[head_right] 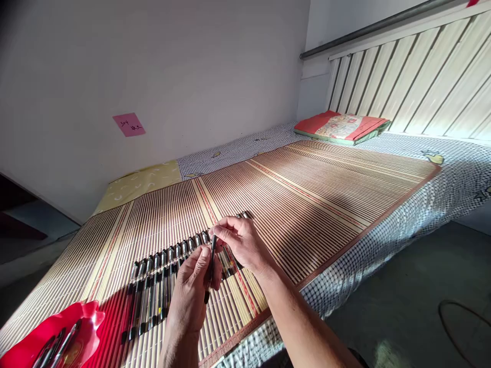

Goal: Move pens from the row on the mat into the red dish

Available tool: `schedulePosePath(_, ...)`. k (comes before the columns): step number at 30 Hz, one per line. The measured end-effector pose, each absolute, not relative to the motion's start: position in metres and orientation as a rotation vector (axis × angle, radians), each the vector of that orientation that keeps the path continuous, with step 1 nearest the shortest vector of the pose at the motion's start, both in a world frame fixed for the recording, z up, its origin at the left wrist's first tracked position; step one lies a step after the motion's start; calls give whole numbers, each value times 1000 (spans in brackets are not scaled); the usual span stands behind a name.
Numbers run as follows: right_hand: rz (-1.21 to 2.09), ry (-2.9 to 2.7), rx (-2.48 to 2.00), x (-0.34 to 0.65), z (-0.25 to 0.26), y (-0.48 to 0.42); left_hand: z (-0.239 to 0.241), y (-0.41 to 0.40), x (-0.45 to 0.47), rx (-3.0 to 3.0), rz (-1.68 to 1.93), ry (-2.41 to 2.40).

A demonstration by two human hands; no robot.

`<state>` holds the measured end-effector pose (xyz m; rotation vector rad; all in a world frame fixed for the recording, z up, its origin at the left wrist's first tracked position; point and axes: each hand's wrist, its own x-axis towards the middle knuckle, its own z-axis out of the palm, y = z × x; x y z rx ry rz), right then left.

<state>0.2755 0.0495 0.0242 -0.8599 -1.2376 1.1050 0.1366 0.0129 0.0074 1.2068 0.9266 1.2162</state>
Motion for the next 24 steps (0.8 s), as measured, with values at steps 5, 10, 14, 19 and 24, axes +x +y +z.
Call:
schedulePosePath(5, 1071, -1221, -924, 278, 24, 48, 6, 13, 138, 1290, 1323, 1142)
schedulePosePath(10, 1139, -1220, -956, 283, 30, 44, 6, 14, 134, 1236, 1118, 920)
schedulePosePath(14, 1138, -1215, -965, 283, 30, 46, 7, 14, 136, 1237, 1194, 1056)
schedulePosePath(19, 1134, -1212, -939, 284, 27, 48, 7, 13, 137, 1298, 1230, 1110)
schedulePosePath(24, 1323, -1215, -761, 289, 27, 45, 8, 13, 135, 1012, 1020, 784)
